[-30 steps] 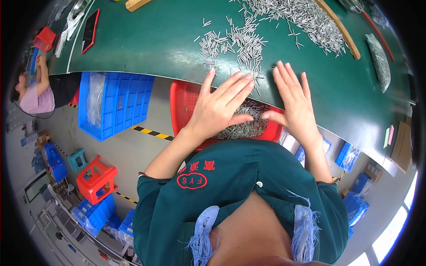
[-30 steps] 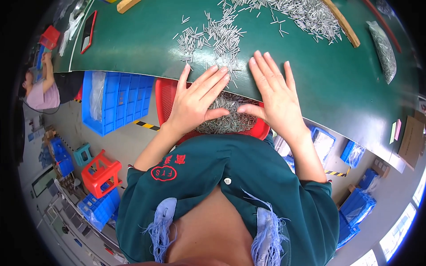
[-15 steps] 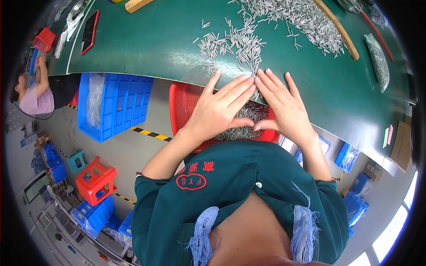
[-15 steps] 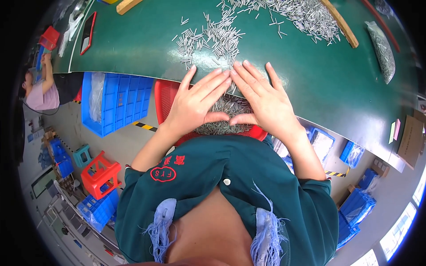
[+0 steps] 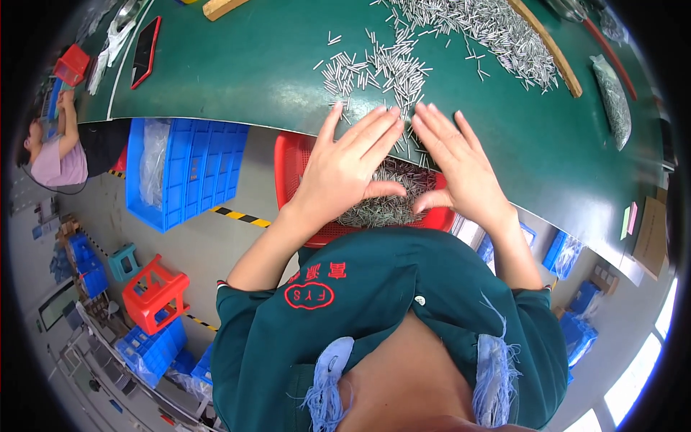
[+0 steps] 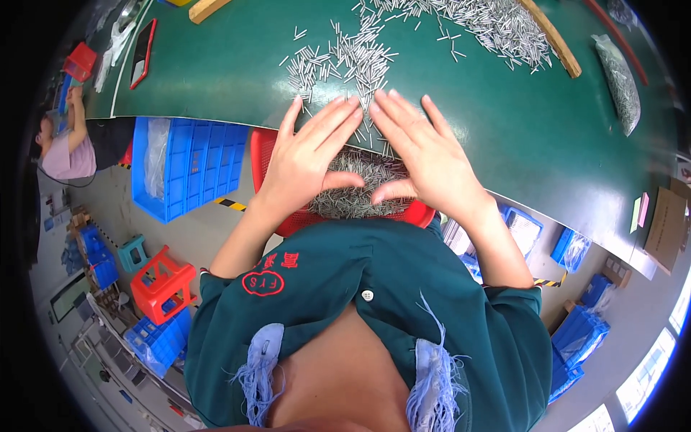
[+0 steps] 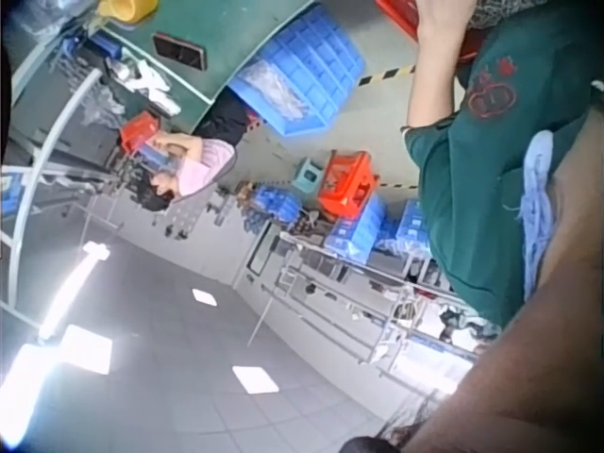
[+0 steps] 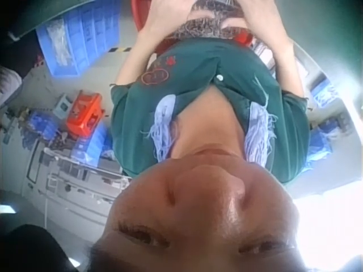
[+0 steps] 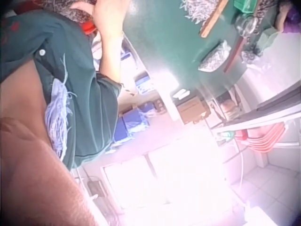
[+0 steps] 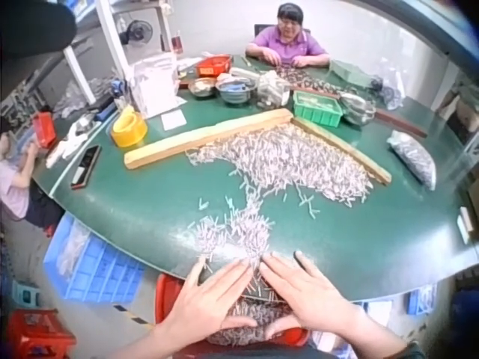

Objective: Sorting and gathering small metal pins on a workbench into a red plastic bin.

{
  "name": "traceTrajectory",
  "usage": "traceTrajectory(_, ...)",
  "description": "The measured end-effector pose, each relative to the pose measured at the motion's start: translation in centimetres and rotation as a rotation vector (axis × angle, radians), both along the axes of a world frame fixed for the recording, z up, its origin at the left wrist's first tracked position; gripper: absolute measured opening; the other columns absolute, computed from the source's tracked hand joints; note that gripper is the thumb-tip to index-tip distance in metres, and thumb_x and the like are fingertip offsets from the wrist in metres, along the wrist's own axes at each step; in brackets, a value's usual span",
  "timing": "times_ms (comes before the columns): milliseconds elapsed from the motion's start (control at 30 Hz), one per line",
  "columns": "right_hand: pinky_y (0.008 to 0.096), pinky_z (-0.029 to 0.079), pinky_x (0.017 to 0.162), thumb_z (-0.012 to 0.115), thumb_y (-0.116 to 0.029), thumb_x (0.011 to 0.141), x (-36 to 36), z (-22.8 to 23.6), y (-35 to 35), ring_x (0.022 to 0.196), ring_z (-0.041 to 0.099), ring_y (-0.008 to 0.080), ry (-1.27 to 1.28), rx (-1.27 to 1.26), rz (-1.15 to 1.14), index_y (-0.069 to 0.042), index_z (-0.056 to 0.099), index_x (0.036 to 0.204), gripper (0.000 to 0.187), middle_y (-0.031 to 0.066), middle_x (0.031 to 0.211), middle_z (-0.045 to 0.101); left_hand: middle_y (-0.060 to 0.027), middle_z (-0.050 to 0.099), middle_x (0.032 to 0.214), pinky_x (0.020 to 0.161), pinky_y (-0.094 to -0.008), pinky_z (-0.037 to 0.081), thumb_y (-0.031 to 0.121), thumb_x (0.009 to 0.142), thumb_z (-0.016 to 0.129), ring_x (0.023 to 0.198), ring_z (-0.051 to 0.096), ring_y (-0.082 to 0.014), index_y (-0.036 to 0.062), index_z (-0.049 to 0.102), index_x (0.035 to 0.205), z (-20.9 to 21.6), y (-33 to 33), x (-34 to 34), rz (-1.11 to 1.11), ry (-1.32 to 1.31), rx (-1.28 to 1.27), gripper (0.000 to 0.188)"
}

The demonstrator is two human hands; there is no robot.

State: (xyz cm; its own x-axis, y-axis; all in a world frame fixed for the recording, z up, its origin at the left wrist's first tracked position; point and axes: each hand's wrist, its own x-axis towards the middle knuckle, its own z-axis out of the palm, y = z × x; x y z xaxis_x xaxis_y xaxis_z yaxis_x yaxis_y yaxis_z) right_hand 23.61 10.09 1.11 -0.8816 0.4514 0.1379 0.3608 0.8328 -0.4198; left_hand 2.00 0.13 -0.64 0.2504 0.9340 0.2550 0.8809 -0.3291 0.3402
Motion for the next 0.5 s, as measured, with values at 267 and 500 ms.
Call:
traceTrajectory(267, 0.0501, 0.021, 0.121, 0.05, -0.079, 0.067, -0.8, -0.8, 1.1, 0.147, 0.031, 0.0302, -0.012, 0.041, -0.044, -0.002, 0.028, 0.154, 0.118, 0.0166, 0.156, 0.036, -0.0092, 0.051, 0.147, 0.113, -0.0609, 0.027, 0.064, 0.073, 0.065, 0.138, 0.046, -0.023, 0.0017, 0.052, 0.14, 0.0, 2.1, 0.1, 0.039, 0.087, 0.1, 0.092)
traceTrajectory(500, 0.0508, 0.022, 0.12, 0.052, -0.078, 0.066, -0.1, -0.1, 0.0, 0.146, 0.033, 0.0303, 0.023, 0.022, -0.096, -0.004, 0.032, 0.153, 0.116, 0.0146, 0.155, 0.039, -0.0064, 0.049, 0.15, 0.116, -0.0604, 0.023, 0.063, 0.07, 0.066, 0.139, 0.046, -0.0228, 0.0055, 0.051, 0.143, 0.5, -0.4, 0.0, 0.041, 0.018, 0.032, 0.094)
